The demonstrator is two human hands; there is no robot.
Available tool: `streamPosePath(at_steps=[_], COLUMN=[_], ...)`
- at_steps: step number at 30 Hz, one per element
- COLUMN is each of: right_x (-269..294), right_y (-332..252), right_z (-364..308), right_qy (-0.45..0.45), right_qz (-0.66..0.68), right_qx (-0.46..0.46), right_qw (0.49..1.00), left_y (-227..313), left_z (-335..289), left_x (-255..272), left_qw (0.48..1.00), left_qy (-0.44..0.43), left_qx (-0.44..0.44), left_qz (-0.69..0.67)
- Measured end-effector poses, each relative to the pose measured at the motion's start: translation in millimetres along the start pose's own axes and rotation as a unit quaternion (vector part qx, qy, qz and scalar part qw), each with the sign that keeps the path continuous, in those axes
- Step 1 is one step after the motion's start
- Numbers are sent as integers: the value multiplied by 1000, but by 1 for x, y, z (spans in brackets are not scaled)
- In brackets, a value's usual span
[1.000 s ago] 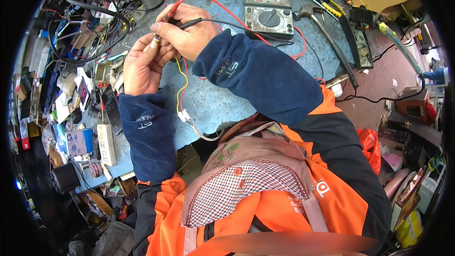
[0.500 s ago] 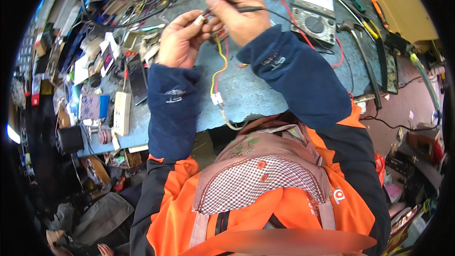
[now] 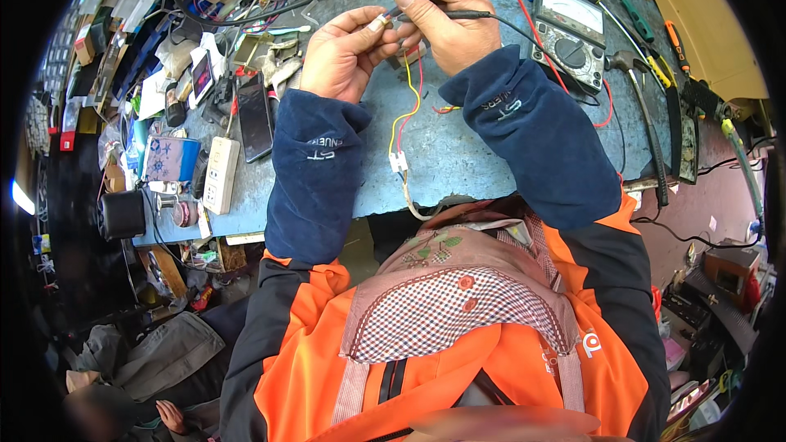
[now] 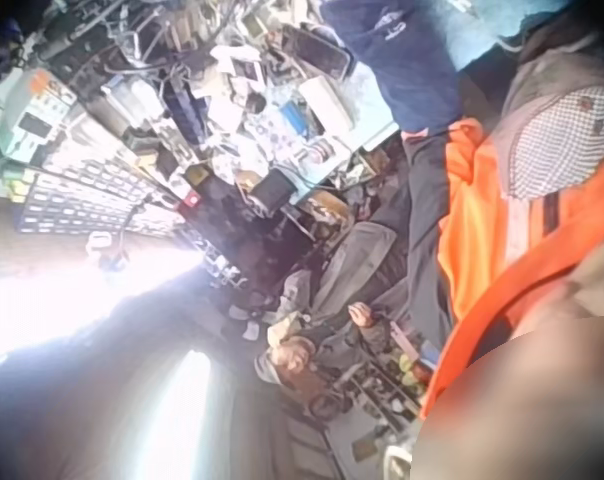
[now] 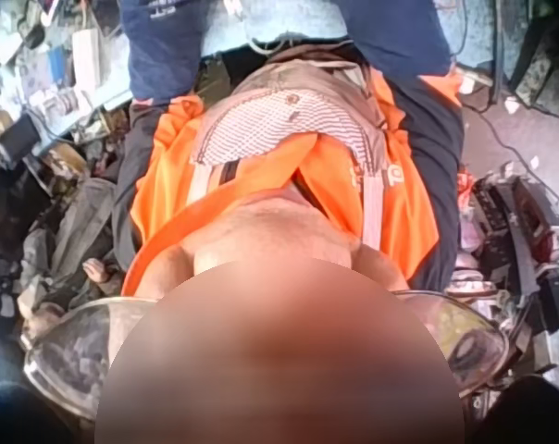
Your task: The person uses a multimeter to test a small transformer and associated wiring on a cluttered workbench. They connect and disconnect probes to different wires and terminals, then handle a power cord and other components.
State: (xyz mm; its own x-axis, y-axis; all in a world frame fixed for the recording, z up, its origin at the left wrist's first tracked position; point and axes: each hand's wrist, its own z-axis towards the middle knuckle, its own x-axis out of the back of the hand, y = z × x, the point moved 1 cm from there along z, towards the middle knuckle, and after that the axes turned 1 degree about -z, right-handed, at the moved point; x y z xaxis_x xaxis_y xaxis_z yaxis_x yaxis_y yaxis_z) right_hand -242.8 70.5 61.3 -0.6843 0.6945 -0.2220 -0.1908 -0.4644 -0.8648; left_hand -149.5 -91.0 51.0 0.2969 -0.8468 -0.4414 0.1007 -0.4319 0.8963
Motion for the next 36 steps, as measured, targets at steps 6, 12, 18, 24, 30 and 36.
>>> streamPosePath(at_steps=[6, 12, 18, 24, 30, 36], right_x=[1, -5, 0, -1, -1, 0], right_y=[1, 11, 3, -1, -2, 4], right_z=[1, 2, 1, 2, 3, 5], right_qy=[6, -7, 4, 20, 18, 25], right_qz=[-12, 9, -24, 8, 9, -1], right_qx=[-5, -2, -6, -39, -61, -45], right_qw=[1000, 1000, 1000, 999, 998, 999], left_y=[0, 0, -3, -4, -4, -3], left_z=[1, -3, 5, 4, 4, 5], left_x=[-2, 2, 9, 4, 6, 9], left_qw=[1000, 999, 999, 998, 998, 998], left_qy=[2, 0, -24, -9, -1, -14], left_qx=[-7, -18, -31, -43, -47, -39], left_qz=[21, 48, 29, 46, 44, 52])
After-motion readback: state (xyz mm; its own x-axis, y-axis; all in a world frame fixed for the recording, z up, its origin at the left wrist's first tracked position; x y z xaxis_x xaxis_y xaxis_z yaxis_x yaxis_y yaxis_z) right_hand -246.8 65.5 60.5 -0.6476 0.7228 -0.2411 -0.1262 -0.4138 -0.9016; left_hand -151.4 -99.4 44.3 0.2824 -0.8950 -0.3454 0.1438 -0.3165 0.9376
